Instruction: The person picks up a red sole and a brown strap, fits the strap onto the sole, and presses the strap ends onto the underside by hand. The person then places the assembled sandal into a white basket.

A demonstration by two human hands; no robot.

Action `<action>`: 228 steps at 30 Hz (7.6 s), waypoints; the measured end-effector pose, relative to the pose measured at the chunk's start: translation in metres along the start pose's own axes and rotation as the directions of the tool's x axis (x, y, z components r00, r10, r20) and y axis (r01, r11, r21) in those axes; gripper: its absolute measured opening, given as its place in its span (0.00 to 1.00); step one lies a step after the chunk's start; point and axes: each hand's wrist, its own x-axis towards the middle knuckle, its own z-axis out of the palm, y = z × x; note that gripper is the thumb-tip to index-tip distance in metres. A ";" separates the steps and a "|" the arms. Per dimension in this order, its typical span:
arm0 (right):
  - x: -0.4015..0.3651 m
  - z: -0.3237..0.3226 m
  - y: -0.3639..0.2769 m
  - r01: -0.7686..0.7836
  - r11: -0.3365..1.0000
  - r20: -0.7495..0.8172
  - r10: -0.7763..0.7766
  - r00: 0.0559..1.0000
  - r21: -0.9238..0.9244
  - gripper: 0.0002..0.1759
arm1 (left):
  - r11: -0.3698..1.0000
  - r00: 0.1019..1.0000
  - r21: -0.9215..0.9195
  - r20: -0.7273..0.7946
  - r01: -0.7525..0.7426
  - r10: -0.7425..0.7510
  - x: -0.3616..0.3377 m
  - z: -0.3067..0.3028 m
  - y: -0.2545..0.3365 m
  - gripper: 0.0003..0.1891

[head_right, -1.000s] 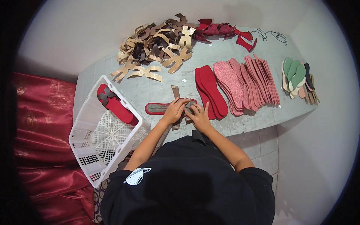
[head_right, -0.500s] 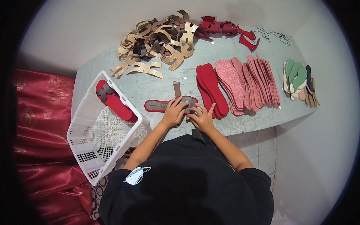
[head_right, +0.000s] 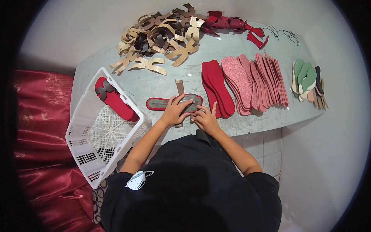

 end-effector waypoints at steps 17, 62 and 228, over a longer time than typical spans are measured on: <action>0.003 -0.001 -0.005 0.079 0.995 0.021 -0.080 0.997 0.061 0.06 | 0.996 0.998 0.064 -0.013 -0.068 0.069 -0.002 0.007 -0.008 0.23; 0.038 0.003 0.003 -0.263 0.963 -0.144 0.254 0.956 -0.049 0.06 | 0.969 0.961 -0.106 -0.143 0.224 -0.238 0.008 0.016 0.007 0.42; 0.058 0.001 0.000 -0.259 0.876 0.230 0.373 0.899 -0.408 0.28 | 0.643 0.908 -0.691 0.048 0.330 -0.415 0.011 -0.015 -0.029 0.11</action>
